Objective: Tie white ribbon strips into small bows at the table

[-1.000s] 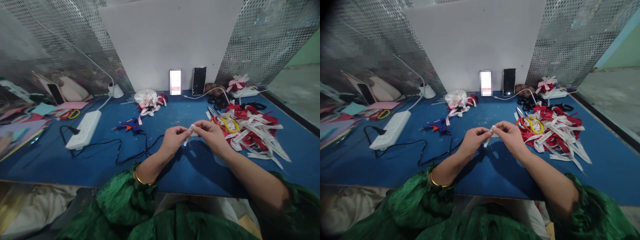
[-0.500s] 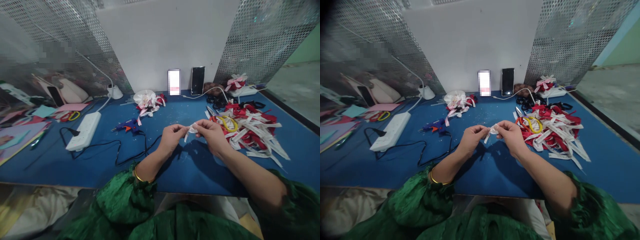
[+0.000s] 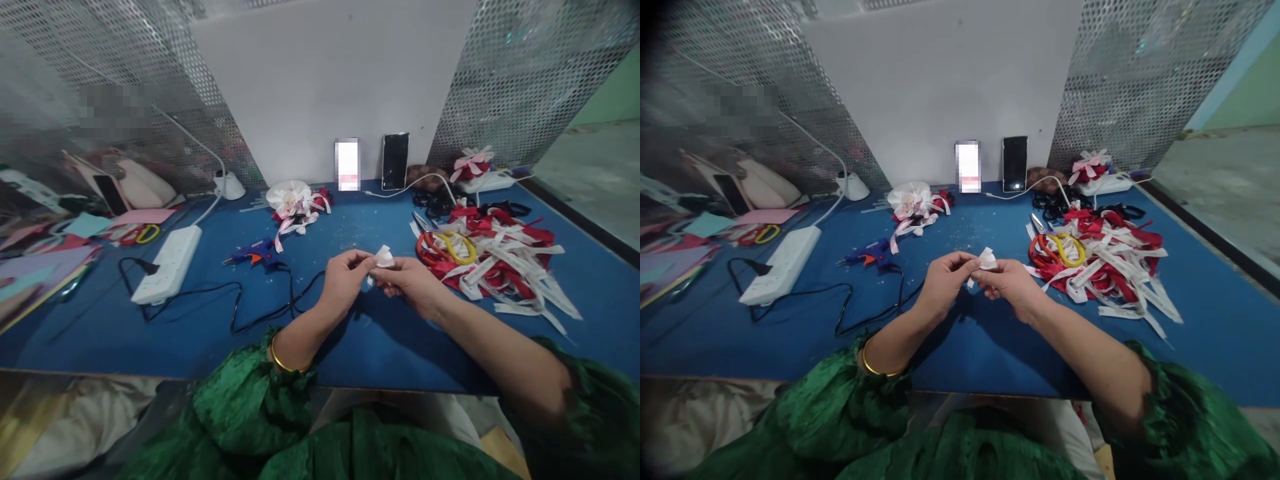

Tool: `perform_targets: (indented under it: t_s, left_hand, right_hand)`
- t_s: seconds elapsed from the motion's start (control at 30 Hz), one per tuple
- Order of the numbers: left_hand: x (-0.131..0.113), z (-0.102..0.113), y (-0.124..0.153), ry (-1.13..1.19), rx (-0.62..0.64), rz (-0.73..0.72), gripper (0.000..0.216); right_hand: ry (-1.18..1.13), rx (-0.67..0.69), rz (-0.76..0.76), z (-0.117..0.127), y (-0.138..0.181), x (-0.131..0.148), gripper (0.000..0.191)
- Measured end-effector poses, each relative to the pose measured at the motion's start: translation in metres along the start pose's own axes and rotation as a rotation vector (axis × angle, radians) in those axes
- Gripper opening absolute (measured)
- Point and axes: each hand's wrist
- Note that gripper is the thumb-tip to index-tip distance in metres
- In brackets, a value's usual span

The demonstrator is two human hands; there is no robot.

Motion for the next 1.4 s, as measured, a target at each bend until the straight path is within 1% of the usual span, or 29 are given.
perform_targets:
  t_s: [0.1, 0.2, 0.27, 0.4, 0.47, 0.53, 0.6, 0.67, 0.77, 0.83, 0.9, 0.97, 1.0, 1.07, 1.13, 1.2, 1.3, 1.4]
  left_hand:
    - [0.0, 0.001, 0.0, 0.05, 0.015, 0.063, 0.016]
    - [0.001, 0.003, -0.002, 0.104, 0.023, 0.163, 0.02]
    - [0.001, 0.004, -0.003, 0.116, 0.041, 0.197, 0.022]
    - [0.001, 0.003, -0.003, 0.047, 0.107, 0.165, 0.029]
    - [0.002, 0.003, -0.003, 0.002, 0.14, 0.134, 0.031]
    - [0.002, 0.003, -0.004, -0.037, 0.142, 0.115, 0.031]
    - [0.0, 0.005, -0.004, -0.071, 0.12, 0.111, 0.03]
    - [-0.002, 0.007, -0.004, -0.088, 0.118, 0.12, 0.028]
    - [-0.006, 0.011, -0.005, -0.086, 0.162, 0.168, 0.027]
    - [-0.006, 0.015, -0.007, -0.063, 0.206, 0.209, 0.026]
    - [-0.005, 0.018, -0.009, -0.029, 0.238, 0.257, 0.027]
    - [-0.003, 0.02, -0.012, 0.02, 0.251, 0.324, 0.028]
    - [-0.003, 0.021, -0.012, 0.05, 0.256, 0.361, 0.029]
    - [-0.002, 0.021, -0.013, 0.111, 0.266, 0.412, 0.031]
    - [-0.002, 0.021, -0.013, 0.125, 0.259, 0.393, 0.033]
    - [-0.003, 0.02, -0.013, 0.082, 0.225, 0.328, 0.035]
    - [-0.004, 0.018, -0.012, 0.036, 0.206, 0.271, 0.037]
    - [-0.004, 0.016, -0.011, 0.06, 0.257, 0.27, 0.035]
  right_hand:
    - [0.012, 0.007, 0.014, 0.0, 0.001, 0.002, 0.023]
    - [0.124, -0.024, 0.107, -0.002, 0.002, 0.004, 0.02]
    - [0.181, -0.046, 0.159, -0.003, 0.002, 0.003, 0.019]
    - [0.231, -0.092, 0.213, -0.001, 0.0, 0.0, 0.015]
    - [0.258, -0.095, 0.231, 0.0, -0.001, -0.001, 0.014]
    - [0.316, -0.087, 0.262, 0.001, 0.0, 0.001, 0.011]
    - [0.446, -0.112, 0.316, 0.003, 0.001, 0.003, 0.012]
    - [0.667, -0.188, 0.412, 0.006, 0.002, 0.004, 0.015]
    - [1.022, -0.29, 0.579, 0.01, 0.001, 0.003, 0.014]
    - [1.159, -0.307, 0.632, 0.011, 0.0, 0.001, 0.013]
    - [1.206, -0.31, 0.647, 0.012, -0.002, -0.001, 0.014]
    - [1.156, -0.31, 0.655, 0.012, -0.004, -0.003, 0.014]
    - [1.088, -0.296, 0.643, 0.012, -0.005, -0.003, 0.013]
    - [0.873, -0.238, 0.566, 0.01, -0.006, -0.002, 0.012]
    - [0.639, -0.173, 0.466, 0.008, -0.006, 0.0, 0.015]
    - [0.467, -0.125, 0.413, 0.005, -0.005, 0.002, 0.017]
    - [0.366, -0.095, 0.391, 0.003, -0.002, 0.004, 0.019]
    - [0.377, -0.15, 0.389, 0.004, -0.001, 0.003, 0.025]
Point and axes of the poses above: each hand's wrist, its own y-axis away from the middle knuckle, its own z-axis out of the back of the hand, x = y × z, and after that the axes turned 6 degrees about -z, right-handed
